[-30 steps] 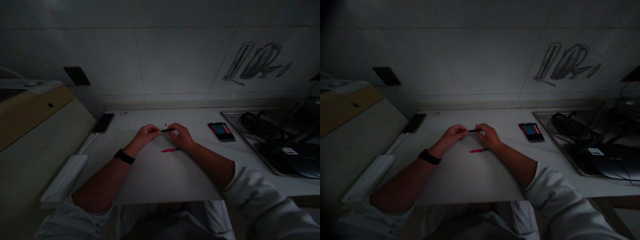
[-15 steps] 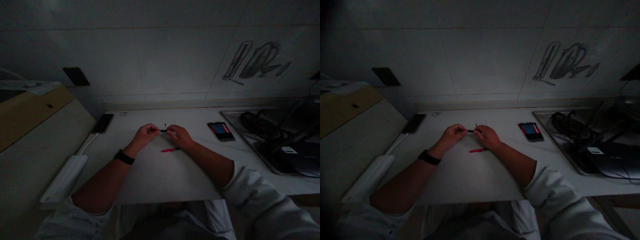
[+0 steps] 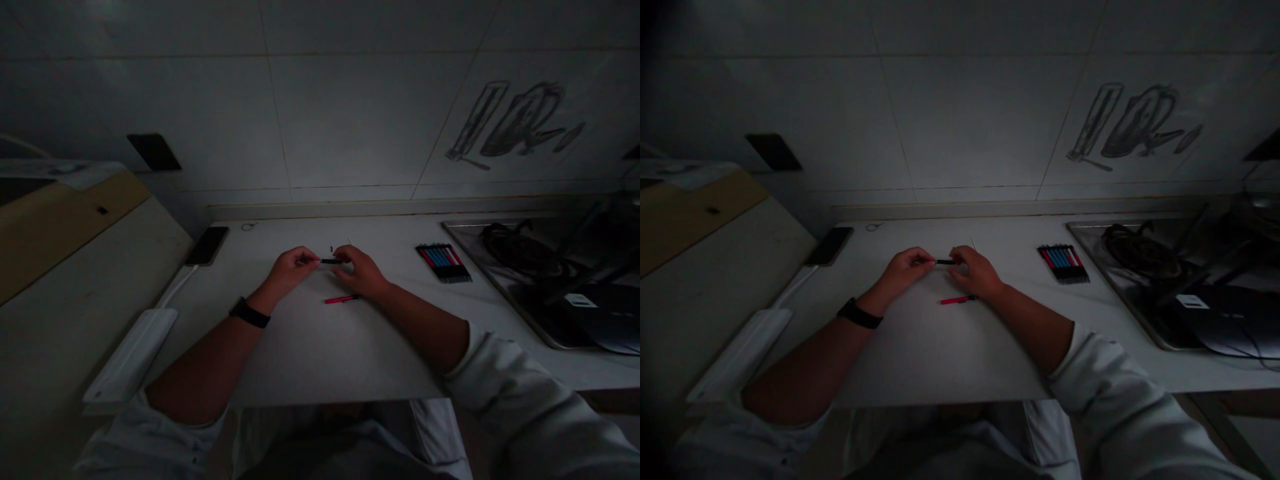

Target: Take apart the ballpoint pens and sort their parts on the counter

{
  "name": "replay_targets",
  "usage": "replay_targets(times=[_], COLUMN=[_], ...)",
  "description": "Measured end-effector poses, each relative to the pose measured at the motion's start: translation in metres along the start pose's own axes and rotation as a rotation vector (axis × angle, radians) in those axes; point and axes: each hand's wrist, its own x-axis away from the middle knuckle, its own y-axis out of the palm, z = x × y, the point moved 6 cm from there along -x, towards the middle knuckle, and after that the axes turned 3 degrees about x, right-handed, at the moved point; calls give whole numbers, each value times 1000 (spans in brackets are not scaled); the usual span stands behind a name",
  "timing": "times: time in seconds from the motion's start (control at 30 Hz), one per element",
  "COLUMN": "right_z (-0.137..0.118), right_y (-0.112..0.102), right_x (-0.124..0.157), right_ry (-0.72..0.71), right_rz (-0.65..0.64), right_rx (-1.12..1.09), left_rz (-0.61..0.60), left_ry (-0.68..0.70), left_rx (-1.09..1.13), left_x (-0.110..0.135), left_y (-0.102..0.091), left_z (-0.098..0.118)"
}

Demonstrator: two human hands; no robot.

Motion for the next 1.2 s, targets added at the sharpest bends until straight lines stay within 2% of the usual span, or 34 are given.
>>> replay_targets(times=[0.23, 0.4, 0.53, 0.87, 0.93, 1.03, 1.2], right_z=[-2, -2, -1, -2, -3, -6, -17], right_y=[-1, -2, 0, -1, -2, -2, 5], right_x=[0, 0, 0, 0, 0, -1, 0], right_ry=[-8, -39, -52, -83, -100, -152, -254], right_rz=[-18, 17, -13, -5, -7, -44, -114], right_rx=[7, 1, 15, 41, 62, 119, 210], left_rz=[-1, -14, -20, -48, -48, -62, -166], left_ry=[-12, -13, -20, 21, 59, 189, 345], left_rx=[-11, -13, -22, -77, -152, -307, -463], left_x=[0, 0, 0, 1, 2, 5, 11], left_y=[0, 1, 1, 3, 3, 6, 16], left_z=[0, -1, -5, -5, -2, 8, 21])
